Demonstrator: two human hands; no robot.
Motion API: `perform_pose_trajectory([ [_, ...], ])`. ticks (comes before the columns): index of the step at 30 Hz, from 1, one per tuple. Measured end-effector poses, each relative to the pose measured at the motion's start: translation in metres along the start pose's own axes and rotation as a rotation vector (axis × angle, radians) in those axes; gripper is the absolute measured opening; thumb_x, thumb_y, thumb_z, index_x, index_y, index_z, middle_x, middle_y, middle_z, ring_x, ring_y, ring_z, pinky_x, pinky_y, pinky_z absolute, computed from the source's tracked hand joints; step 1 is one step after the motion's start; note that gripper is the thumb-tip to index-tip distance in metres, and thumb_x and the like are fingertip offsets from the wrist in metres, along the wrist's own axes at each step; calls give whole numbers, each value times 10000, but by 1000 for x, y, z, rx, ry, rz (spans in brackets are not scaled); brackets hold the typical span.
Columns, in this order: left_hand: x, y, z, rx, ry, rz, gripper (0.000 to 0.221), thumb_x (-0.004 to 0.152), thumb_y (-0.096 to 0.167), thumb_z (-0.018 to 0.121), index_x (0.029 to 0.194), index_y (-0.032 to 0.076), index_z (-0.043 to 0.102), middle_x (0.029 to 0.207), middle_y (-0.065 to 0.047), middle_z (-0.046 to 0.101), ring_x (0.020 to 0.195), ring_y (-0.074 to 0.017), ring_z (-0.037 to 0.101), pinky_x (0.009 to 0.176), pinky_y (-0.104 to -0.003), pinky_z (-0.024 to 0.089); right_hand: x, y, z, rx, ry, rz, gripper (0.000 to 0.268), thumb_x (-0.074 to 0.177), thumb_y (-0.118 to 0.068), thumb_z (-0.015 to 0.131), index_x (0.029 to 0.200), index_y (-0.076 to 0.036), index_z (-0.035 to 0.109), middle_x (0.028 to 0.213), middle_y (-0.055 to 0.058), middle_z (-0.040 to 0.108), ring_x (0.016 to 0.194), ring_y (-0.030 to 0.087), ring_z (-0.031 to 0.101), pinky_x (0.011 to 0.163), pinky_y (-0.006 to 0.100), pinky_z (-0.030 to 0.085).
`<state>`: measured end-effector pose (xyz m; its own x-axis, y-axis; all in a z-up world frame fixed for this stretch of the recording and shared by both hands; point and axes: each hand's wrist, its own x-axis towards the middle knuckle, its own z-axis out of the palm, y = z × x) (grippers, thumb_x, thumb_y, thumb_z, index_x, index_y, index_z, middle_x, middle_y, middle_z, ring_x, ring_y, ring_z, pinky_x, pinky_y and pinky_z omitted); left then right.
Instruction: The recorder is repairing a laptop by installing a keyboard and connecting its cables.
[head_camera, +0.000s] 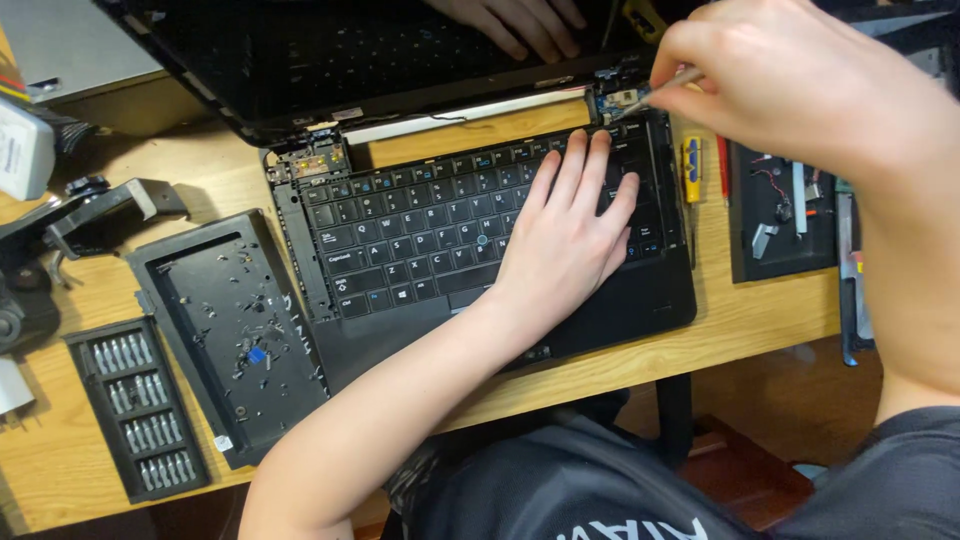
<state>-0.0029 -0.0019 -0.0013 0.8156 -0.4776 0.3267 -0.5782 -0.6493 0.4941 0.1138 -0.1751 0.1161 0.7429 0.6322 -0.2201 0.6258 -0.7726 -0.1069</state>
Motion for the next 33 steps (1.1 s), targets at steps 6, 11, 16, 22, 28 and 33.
perform_pose_trajectory([
  [6,0,0,1,15,-6,-16,537,872,280,743,1336,41,616,1494,-304,464,1436,-448,421,1216,-545,340,0,6,1,-23,23,-13,250,897,-212,760,980,23,761,836,181,715,796,347,713,719,412,572],
  [11,-1,0,3,28,-1,-13,538,883,277,743,1348,41,608,1503,-304,456,1443,-450,415,1219,-547,335,1,-1,0,-36,-37,64,271,919,-258,768,991,3,774,827,183,722,787,338,719,707,405,574],
  [16,-1,2,3,28,-12,-23,536,878,273,739,1343,40,611,1509,-302,453,1446,-451,415,1224,-548,333,2,7,3,-68,-19,26,308,901,-294,774,1016,-9,774,829,174,729,783,328,720,697,393,575],
  [22,-3,9,8,80,-23,-60,582,853,264,725,1372,27,612,1495,-311,471,1440,-474,412,1219,-572,321,5,2,2,-99,-94,111,275,967,-311,746,995,-41,788,833,167,739,765,320,720,691,390,575],
  [28,-1,8,4,59,-31,-55,586,851,239,723,1382,19,609,1486,-328,472,1436,-479,416,1217,-576,325,5,7,5,-68,-45,3,281,881,-267,752,1014,-22,791,779,162,722,715,312,718,657,384,577],
  [33,-1,7,0,40,-4,-63,566,844,214,734,1356,11,605,1479,-335,468,1421,-477,433,1215,-570,341,7,17,11,-85,-70,36,294,908,-304,761,1006,-29,796,781,149,729,703,290,727,638,367,576],
])
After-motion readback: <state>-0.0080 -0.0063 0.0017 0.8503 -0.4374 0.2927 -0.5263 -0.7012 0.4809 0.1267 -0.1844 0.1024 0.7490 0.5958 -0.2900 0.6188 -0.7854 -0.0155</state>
